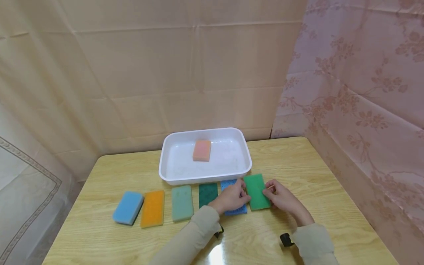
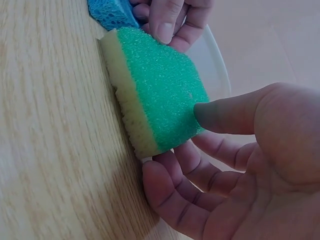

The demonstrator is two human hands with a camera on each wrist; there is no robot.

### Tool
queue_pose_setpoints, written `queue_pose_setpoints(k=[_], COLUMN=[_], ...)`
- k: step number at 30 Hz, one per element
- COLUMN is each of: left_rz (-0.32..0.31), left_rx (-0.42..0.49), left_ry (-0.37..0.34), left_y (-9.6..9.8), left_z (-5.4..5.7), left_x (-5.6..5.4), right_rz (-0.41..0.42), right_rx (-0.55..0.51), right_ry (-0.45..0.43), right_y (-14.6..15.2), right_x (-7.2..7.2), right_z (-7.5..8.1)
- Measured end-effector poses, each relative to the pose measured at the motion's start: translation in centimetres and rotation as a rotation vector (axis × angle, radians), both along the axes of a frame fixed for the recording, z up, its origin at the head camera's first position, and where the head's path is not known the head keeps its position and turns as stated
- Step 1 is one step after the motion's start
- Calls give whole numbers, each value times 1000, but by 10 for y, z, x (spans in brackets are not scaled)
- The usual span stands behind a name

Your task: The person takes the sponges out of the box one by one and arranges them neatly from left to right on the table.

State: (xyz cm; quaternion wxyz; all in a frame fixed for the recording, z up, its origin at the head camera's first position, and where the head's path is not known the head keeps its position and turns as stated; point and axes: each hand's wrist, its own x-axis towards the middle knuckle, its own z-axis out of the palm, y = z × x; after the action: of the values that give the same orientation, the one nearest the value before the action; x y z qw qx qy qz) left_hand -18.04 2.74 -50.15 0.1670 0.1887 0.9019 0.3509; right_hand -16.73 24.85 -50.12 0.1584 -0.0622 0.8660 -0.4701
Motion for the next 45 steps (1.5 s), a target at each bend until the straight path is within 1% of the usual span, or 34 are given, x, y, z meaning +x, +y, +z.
queue_pose_setpoints(k=[6, 13, 19, 23, 27, 32, 40, 45], left_rz=[15, 50, 73, 68, 54, 53, 54, 57], left_rx=[-34, -51, -51, -46, -41, -45, -48, -40], left_ry=[-6, -9, -34, -51, -59, -65, -79, -69], left_y=[2, 6, 9, 8, 6, 6, 5, 3], left_z=[1, -3, -5, -5, -4, -4, -3, -4], left_x=[0, 0, 1, 0, -2, -4, -5, -7], right_rz=[-1, 3, 41, 88, 104, 83, 63, 71], right_rx=[3, 6, 6, 27, 37, 28, 54, 55], right_ry=[-21, -35, -37, -47, -81, -123, -147, -154], right_y=[-1, 0, 0, 0, 1, 1, 1, 0], right_x=[-1, -4, -4, -7, -13, -15, -18, -20], right_z=[-2, -3, -4, -4, -5, -4, -3, -2])
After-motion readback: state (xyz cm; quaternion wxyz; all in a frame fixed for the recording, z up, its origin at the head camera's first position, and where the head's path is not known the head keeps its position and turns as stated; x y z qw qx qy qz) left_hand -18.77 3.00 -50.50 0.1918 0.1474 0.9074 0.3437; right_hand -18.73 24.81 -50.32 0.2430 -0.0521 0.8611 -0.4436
